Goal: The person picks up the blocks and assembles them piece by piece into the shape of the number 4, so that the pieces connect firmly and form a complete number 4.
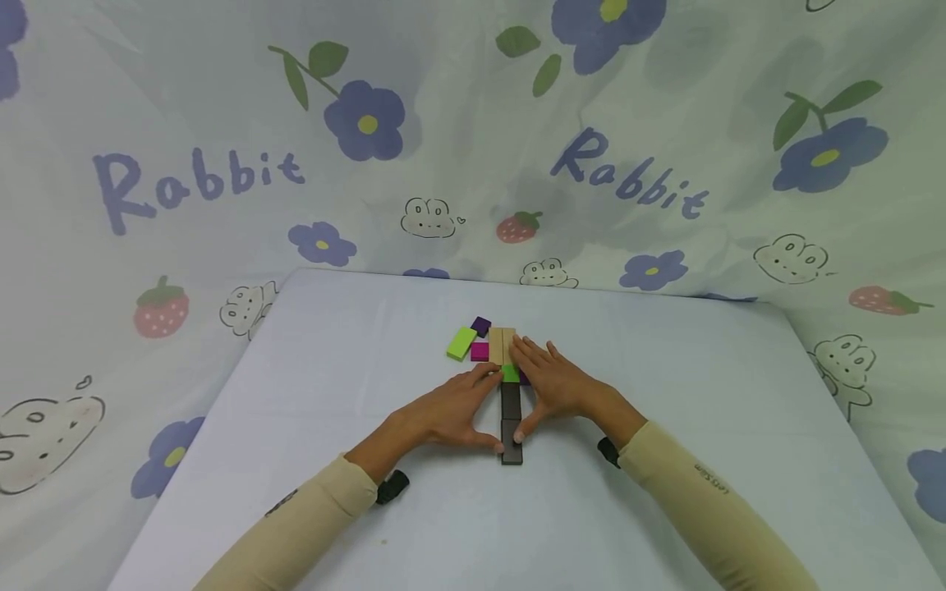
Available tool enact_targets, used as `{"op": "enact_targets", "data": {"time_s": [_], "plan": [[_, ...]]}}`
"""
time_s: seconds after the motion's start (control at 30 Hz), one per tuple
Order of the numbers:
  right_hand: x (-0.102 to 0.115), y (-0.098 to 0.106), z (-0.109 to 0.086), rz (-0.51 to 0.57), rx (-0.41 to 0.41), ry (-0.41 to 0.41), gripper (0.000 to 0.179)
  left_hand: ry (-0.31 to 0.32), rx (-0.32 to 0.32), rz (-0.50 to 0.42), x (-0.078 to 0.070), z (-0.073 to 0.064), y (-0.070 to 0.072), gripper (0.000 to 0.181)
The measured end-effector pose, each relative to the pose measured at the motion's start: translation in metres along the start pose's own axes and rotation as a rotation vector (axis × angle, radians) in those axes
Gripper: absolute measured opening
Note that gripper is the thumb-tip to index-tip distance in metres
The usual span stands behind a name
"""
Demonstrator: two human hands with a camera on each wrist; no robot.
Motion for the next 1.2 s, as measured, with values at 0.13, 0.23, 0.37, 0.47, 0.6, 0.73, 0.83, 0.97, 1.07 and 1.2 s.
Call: {"op": "enact_targets", "data": {"time_s": [0.13,0.23,0.37,0.47,0.6,0.73,0.83,0.97,1.07,1.2], "plan": [[-0.003,-0.005,0.003,-0.021,0.008,-0.014,0.144,-0.011,-0.005,-0.003,0.000,-0.001,0.001,0.106],[-0.004,-0.006,0.003,-0.030,0.005,-0.020,0.145,-0.021,-0.015,-0.003,0.001,-0.001,0.002,0.101],[-0.004,-0.006,0.003,-0.029,-0.002,-0.025,0.145,-0.024,-0.031,-0.018,0.005,0.000,0.005,0.094],[-0.005,-0.007,0.003,-0.027,0.009,-0.032,0.145,0.005,-0.046,-0.045,0.013,-0.001,0.009,0.089],[-0.005,-0.008,0.004,-0.019,0.026,-0.043,0.147,0.046,-0.128,-0.054,0.026,-0.005,0.022,0.081],[-0.006,-0.008,0.006,0.004,0.033,-0.047,0.148,0.092,-0.261,-0.040,0.038,-0.011,0.041,0.073],[-0.006,-0.008,0.007,0.014,0.034,-0.045,0.148,0.162,-0.318,-0.031,0.050,-0.013,0.050,0.073],[-0.006,-0.009,0.007,0.011,0.033,-0.047,0.148,0.255,-0.322,-0.055,0.067,-0.010,0.053,0.076],[-0.007,-0.010,0.007,0.014,0.032,-0.049,0.148,0.300,-0.301,-0.096,0.077,-0.006,0.052,0.079],[-0.008,-0.011,0.007,0.019,0.035,-0.051,0.148,0.336,-0.266,-0.115,0.085,0.001,0.050,0.083]]}}
Point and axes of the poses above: each hand's wrist, its own z-axis towards the middle knuckle, its own y-axis out of the back of the hand, x = y × z, the point moved 9 cm from there along z, towards the middle knuckle, and after that the axes turned 15 degrees about x, right-handed, at the moved point
